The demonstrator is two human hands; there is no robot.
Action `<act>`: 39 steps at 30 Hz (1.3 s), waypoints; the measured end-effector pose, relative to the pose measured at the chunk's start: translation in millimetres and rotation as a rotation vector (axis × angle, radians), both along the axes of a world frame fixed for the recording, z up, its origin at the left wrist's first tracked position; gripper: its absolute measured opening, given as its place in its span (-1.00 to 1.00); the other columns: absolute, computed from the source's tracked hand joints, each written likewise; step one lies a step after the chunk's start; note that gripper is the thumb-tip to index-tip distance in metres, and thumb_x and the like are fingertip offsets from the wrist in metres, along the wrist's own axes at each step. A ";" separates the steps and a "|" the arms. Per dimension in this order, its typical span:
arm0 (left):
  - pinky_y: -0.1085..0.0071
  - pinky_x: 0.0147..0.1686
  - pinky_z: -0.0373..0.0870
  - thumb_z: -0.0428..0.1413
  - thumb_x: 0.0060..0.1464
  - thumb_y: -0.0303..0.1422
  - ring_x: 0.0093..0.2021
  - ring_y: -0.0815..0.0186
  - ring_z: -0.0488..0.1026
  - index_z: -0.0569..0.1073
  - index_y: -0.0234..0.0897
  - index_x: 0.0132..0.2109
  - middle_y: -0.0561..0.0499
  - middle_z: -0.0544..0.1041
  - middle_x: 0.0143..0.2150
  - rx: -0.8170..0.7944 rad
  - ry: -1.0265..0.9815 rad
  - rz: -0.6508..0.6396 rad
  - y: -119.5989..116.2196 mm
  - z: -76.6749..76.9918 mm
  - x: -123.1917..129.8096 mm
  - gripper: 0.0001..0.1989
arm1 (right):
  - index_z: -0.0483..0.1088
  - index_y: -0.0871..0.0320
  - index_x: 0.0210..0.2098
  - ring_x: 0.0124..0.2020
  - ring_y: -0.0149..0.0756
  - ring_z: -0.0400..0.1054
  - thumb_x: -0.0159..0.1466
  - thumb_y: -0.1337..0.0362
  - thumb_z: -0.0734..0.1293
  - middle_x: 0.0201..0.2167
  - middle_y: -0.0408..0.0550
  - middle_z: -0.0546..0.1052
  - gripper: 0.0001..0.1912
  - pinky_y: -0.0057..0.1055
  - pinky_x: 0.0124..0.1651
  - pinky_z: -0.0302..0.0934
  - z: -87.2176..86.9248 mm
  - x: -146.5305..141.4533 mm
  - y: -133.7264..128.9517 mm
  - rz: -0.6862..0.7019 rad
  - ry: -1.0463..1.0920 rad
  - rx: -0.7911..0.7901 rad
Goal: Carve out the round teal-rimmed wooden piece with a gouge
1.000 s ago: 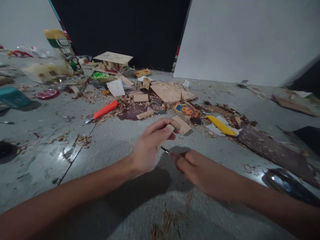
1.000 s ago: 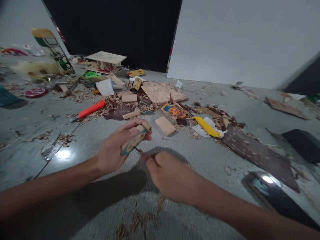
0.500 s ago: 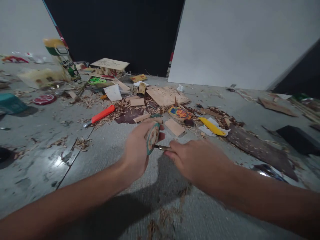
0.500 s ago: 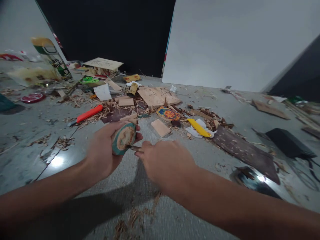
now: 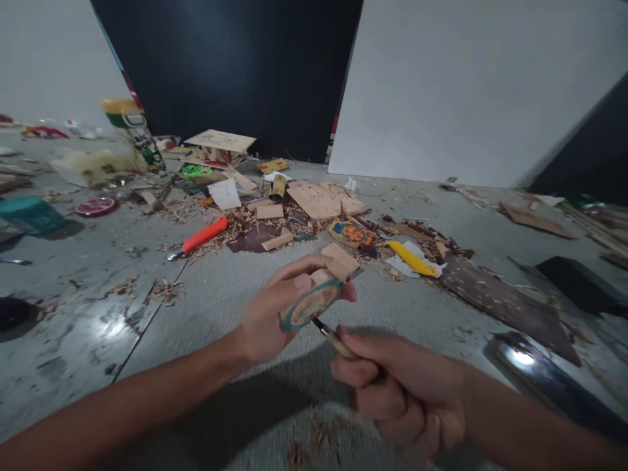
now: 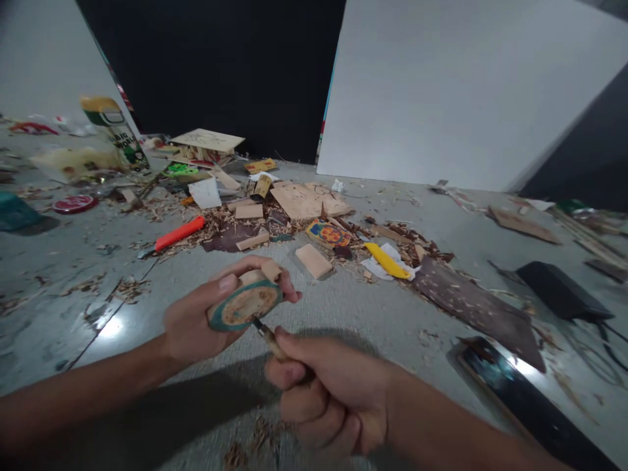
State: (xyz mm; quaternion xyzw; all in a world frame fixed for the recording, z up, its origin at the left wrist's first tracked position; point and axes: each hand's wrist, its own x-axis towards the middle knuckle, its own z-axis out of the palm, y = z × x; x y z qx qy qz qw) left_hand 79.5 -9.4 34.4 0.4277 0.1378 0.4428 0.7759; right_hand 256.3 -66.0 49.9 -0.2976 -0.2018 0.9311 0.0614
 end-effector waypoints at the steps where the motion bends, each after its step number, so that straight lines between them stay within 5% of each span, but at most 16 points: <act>1: 0.28 -0.05 0.41 0.23 -0.04 -0.16 -0.16 0.13 0.54 0.58 -0.34 -0.21 -0.13 0.58 -0.23 0.008 -0.019 0.001 -0.1 1.9 0.6 -0.66 | -0.02 0.07 -0.50 -0.76 -0.50 -0.48 0.48 0.04 -0.29 -0.76 -0.39 -0.10 -0.46 -0.70 -0.80 -0.32 -5.3 0.4 -2.1 -0.013 0.072 -0.003; 4: 0.20 -0.10 0.47 0.16 0.00 -0.23 -0.25 0.14 0.56 0.57 -0.34 -0.24 -0.13 0.59 -0.26 -0.065 -0.089 0.108 2.2 5.3 6.0 -0.73 | 0.00 0.07 -0.49 -0.74 -0.47 -0.48 0.48 0.06 -0.27 -0.76 -0.38 -0.11 -0.47 -0.67 -0.79 -0.34 -16.4 -3.5 -4.1 -0.109 0.088 0.058; 6: 0.13 -0.13 0.50 0.05 0.05 -0.30 -0.28 0.13 0.56 0.54 -0.34 -0.26 -0.14 0.58 -0.30 -0.211 -0.081 0.209 6.3 7.3 9.6 -0.76 | 0.06 0.07 -0.47 -0.73 -0.47 -0.44 0.48 0.09 -0.18 -0.74 -0.38 -0.08 -0.53 -0.64 -0.76 -0.35 -16.5 -7.0 -1.5 -0.163 -0.087 0.184; 12: 0.14 -0.21 0.55 -0.05 0.16 -0.30 -0.35 0.16 0.56 0.51 -0.39 -0.29 -0.17 0.58 -0.33 -0.541 -0.028 0.343 21.1 25.1 7.1 -0.71 | 0.29 0.08 -0.06 -0.58 -0.44 0.07 0.39 0.25 0.17 -0.54 -0.28 0.26 -0.83 -0.49 -0.49 0.01 16.3 -10.1 1.5 -0.238 -0.868 1.238; 15: 0.20 -0.28 0.55 -0.05 0.16 -0.29 -0.40 0.20 0.54 0.51 -0.39 -0.26 -0.15 0.59 -0.32 -0.537 -0.050 0.327 23.2 38.1 4.8 -0.70 | 0.29 0.02 -0.10 -0.55 -0.40 0.17 0.36 0.31 0.20 -0.51 -0.26 0.31 -0.87 -0.44 -0.47 0.04 33.4 -11.3 -1.7 -0.416 -0.903 1.459; 18: 0.27 -0.41 0.50 -0.08 0.17 -0.29 -0.44 0.20 0.52 0.49 -0.38 -0.27 -0.14 0.58 -0.34 -0.530 -0.112 0.248 21.7 49.1 7.7 -0.69 | 0.35 0.01 -0.16 -0.44 -0.35 0.38 0.38 0.12 0.25 -0.35 -0.14 0.50 -0.86 -0.42 -0.45 0.18 50.5 -9.2 -0.3 -0.600 -0.480 1.424; 21: 0.26 -0.47 0.46 -0.14 0.19 -0.25 -0.47 0.16 0.50 0.48 -0.37 -0.32 -0.14 0.54 -0.43 -0.511 -0.190 0.152 19.4 52.8 15.4 -0.63 | 0.36 0.01 0.03 -0.01 -0.04 0.48 0.15 -0.20 0.40 -0.02 0.05 0.59 -0.40 -0.21 -0.18 0.37 68.6 -3.5 4.6 -0.526 -0.058 1.323; 22: 0.26 -0.45 0.46 -0.14 0.19 -0.25 -0.46 0.16 0.50 0.48 -0.37 -0.33 -0.14 0.53 -0.44 -0.516 -0.227 0.144 18.9 52.0 18.1 -0.63 | 0.37 0.00 0.01 -0.01 -0.01 0.49 0.08 -0.22 0.44 -0.04 0.04 0.61 -0.36 -0.18 -0.14 0.37 73.5 -2.1 6.3 -0.556 -0.034 1.344; 26: 0.24 -0.36 0.49 -0.09 0.17 -0.28 -0.38 0.15 0.54 0.50 -0.43 -0.29 -0.20 0.57 -0.36 -0.519 -0.281 0.157 18.0 43.6 23.9 -0.65 | 0.36 0.01 -0.27 -0.46 -0.21 0.51 0.32 -0.19 0.22 -0.49 -0.12 0.63 -0.59 -0.27 -0.35 0.34 81.3 -5.7 11.2 -0.892 -0.220 1.401; 28: 0.23 -0.31 0.51 -0.06 0.17 -0.31 -0.38 0.16 0.54 0.50 -0.42 -0.29 -0.17 0.57 -0.37 -0.478 -0.276 0.168 17.3 40.9 23.0 -0.69 | 0.43 0.06 -0.29 -0.36 -0.20 0.53 0.38 -0.19 0.12 -0.38 -0.04 0.64 -0.51 -0.28 -0.31 0.35 79.8 -12.7 13.0 -0.933 -0.255 1.418; 30: 0.21 -0.24 0.52 -0.04 0.17 -0.33 -0.35 0.18 0.55 0.50 -0.40 -0.30 -0.16 0.58 -0.34 -0.452 -0.281 0.186 15.7 41.5 21.2 -0.73 | 0.48 0.08 -0.30 -0.28 -0.25 0.51 0.39 -0.02 0.23 -0.31 -0.04 0.62 -0.64 -0.31 -0.23 0.36 77.0 -20.6 14.8 -1.080 -0.199 1.484; 33: 0.18 -0.17 0.52 -0.06 0.18 -0.32 -0.30 0.15 0.57 0.50 -0.40 -0.32 -0.19 0.59 -0.29 -0.457 -0.272 0.218 10.9 47.3 20.8 -0.70 | 0.42 0.08 -0.42 -0.68 -0.46 0.18 0.38 0.17 0.29 -0.70 -0.27 0.34 -0.74 -0.46 -0.51 0.19 72.3 -30.2 17.1 -1.335 0.040 1.488; 35: 0.20 -0.17 0.52 -0.09 0.19 -0.32 -0.29 0.15 0.56 0.51 -0.40 -0.33 -0.19 0.59 -0.29 -0.466 -0.252 0.237 6.7 51.6 23.0 -0.67 | 0.30 0.10 -0.56 -0.76 -0.49 -0.14 0.37 0.08 0.27 -0.80 -0.34 0.05 -0.59 -0.48 -0.65 -0.04 68.5 -34.5 18.3 -1.323 0.151 1.415; 39: 0.40 -0.36 0.48 -0.11 0.17 -0.36 -0.38 0.26 0.52 0.51 -0.39 -0.37 -0.14 0.57 -0.37 -0.444 -0.185 0.294 -0.4 53.5 29.7 -0.67 | 0.01 0.10 -0.70 -0.74 -0.47 -0.17 0.31 -0.07 0.22 -0.77 -0.29 -0.05 -0.41 -0.41 -0.64 -0.09 57.4 -41.8 21.3 -1.240 0.237 1.303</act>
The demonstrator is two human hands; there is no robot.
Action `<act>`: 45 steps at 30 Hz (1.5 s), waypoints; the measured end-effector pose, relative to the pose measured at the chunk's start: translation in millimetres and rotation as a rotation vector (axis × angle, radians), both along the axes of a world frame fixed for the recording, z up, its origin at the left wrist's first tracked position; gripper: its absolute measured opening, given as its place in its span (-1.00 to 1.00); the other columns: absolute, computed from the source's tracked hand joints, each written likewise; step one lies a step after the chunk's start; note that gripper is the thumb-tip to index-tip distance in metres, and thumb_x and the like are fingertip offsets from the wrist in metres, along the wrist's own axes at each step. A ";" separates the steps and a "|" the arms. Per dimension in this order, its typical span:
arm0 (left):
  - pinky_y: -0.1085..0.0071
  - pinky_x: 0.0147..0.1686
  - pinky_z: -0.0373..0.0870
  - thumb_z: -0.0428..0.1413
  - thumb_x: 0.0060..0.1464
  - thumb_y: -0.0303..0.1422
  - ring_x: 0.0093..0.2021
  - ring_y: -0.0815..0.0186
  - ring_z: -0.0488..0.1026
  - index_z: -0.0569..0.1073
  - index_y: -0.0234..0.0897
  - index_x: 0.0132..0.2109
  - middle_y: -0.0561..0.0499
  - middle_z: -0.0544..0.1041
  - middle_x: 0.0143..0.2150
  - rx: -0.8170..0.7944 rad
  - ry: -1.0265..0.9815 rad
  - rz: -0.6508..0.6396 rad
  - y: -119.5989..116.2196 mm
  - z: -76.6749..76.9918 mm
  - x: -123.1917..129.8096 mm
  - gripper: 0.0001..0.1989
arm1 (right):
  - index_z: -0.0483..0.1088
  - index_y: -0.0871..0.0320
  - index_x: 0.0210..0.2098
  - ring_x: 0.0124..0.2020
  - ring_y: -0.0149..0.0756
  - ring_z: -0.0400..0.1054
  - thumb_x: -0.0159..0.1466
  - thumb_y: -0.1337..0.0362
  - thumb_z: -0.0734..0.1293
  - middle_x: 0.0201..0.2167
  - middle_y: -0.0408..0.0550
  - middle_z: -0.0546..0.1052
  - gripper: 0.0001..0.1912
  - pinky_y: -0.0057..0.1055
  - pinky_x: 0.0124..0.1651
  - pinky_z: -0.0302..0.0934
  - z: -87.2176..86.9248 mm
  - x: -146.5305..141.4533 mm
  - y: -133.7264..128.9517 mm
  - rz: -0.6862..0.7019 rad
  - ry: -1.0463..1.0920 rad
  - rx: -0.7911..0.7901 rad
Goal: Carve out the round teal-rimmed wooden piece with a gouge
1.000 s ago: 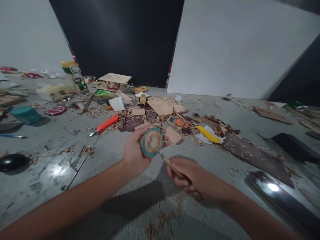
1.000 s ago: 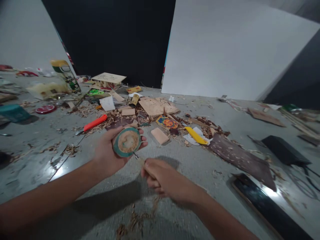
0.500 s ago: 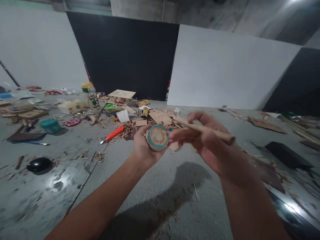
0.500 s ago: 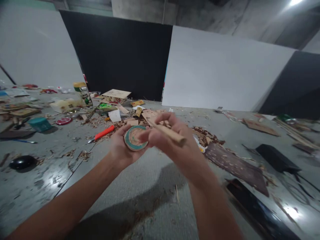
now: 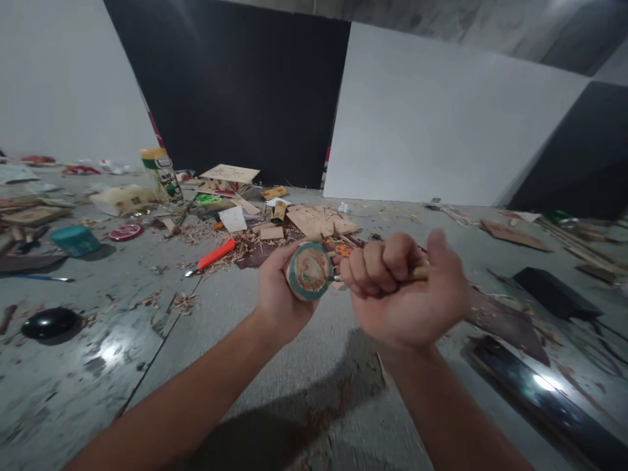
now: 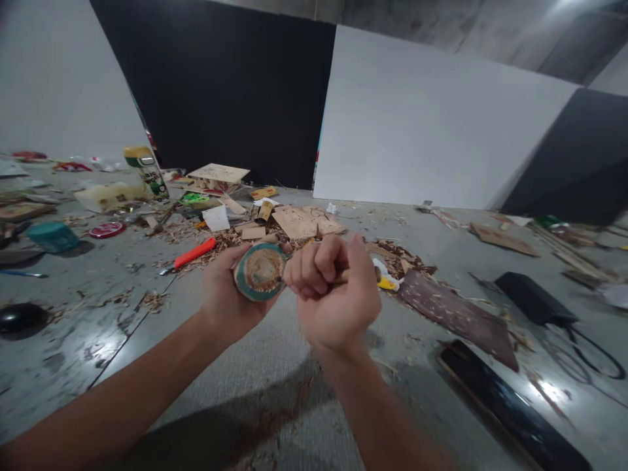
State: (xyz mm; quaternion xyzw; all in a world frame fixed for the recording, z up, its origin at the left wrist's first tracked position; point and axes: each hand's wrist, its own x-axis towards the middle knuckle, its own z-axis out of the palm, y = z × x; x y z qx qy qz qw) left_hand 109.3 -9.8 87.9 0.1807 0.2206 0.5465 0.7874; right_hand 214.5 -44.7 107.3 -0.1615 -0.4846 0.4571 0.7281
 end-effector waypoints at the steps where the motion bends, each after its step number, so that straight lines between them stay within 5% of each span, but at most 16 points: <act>1: 0.44 -0.41 0.45 -0.11 0.17 -0.38 -0.40 0.30 0.51 0.51 -0.38 -0.36 -0.11 0.57 -0.38 0.004 0.014 0.021 -1.0 -1.1 1.4 -0.68 | -0.01 0.10 -0.70 -0.74 -0.47 -0.17 0.31 -0.04 0.21 -0.77 -0.28 -0.05 -0.43 -0.41 -0.64 -0.10 -3.3 -2.1 1.0 0.010 0.018 -0.007; 7: 0.48 -0.48 0.40 -0.10 0.15 -0.36 -0.46 0.34 0.48 0.51 -0.35 -0.32 -0.06 0.56 -0.41 0.036 0.014 0.109 -1.5 -9.2 4.6 -0.70 | 0.01 0.10 -0.68 -0.72 -0.46 -0.20 0.29 0.13 0.19 -0.77 -0.29 -0.07 -0.54 -0.41 -0.62 -0.14 -17.3 -14.3 2.6 -0.044 0.035 0.019; 17: 0.41 -0.38 0.47 0.01 0.03 -0.33 -0.36 0.26 0.54 0.52 -0.33 -0.30 -0.07 0.58 -0.34 0.144 -0.023 0.098 -0.7 -18.6 5.4 -0.78 | 0.00 0.10 -0.70 -0.74 -0.46 -0.19 0.33 0.15 0.16 -0.78 -0.29 -0.07 -0.51 -0.44 -0.66 -0.10 -16.4 -13.6 2.9 -0.149 0.083 -0.001; 22: 0.48 -0.47 0.40 0.01 0.02 -0.35 -0.43 0.32 0.51 0.52 -0.33 -0.31 -0.07 0.58 -0.34 0.159 -0.003 0.068 -0.8 -20.2 5.1 -0.78 | -0.03 0.11 -0.69 -0.76 -0.48 -0.22 0.32 0.11 0.20 -0.78 -0.31 -0.08 -0.48 -0.46 -0.68 -0.12 -15.2 -11.8 1.8 -0.021 0.059 -0.034; 26: 0.52 -0.46 0.39 -0.04 0.05 -0.40 -0.45 0.36 0.48 0.52 -0.33 -0.35 -0.05 0.57 -0.38 0.075 0.004 0.054 -1.8 -17.6 5.2 -0.76 | -0.03 0.11 -0.70 -0.75 -0.49 -0.28 0.32 0.08 0.24 -0.78 -0.32 -0.10 -0.44 -0.46 -0.68 -0.19 -16.9 -11.4 2.9 -0.044 0.048 -0.017; 33: 0.53 -0.51 0.35 -0.07 0.10 -0.38 -0.50 0.37 0.42 0.52 -0.34 -0.41 -0.04 0.52 -0.45 -0.023 -0.032 -0.013 -4.0 -13.7 4.0 -0.71 | -0.03 0.10 -0.67 -0.74 -0.47 -0.26 0.35 -0.09 0.19 -0.76 -0.31 -0.09 -0.40 -0.42 -0.65 -0.16 -15.7 -9.7 0.3 0.076 -0.054 0.005; 38: 0.47 -0.61 0.30 -0.11 0.06 -0.36 -0.63 0.37 0.32 0.45 -0.35 -0.54 -0.02 0.38 -0.62 -0.062 -0.068 -0.129 -3.6 -13.5 -0.2 -0.66 | 0.17 0.07 -0.64 -0.60 -0.33 0.04 0.15 -0.40 0.16 -0.67 -0.19 0.13 -0.34 -0.29 -0.48 0.06 3.7 1.6 -6.1 0.211 -0.338 -0.076; 45: 0.44 -0.48 0.42 -0.09 0.14 -0.39 -0.54 0.34 0.43 0.51 -0.41 -0.42 -0.09 0.47 -0.54 -0.006 -0.031 -0.363 -10.8 -15.7 3.0 -0.67 | 0.04 0.06 -0.66 -0.67 -0.35 -0.04 0.30 -0.14 0.11 -0.75 -0.23 0.02 -0.46 -0.30 -0.49 0.01 14.8 10.9 -18.2 0.095 -0.240 -0.021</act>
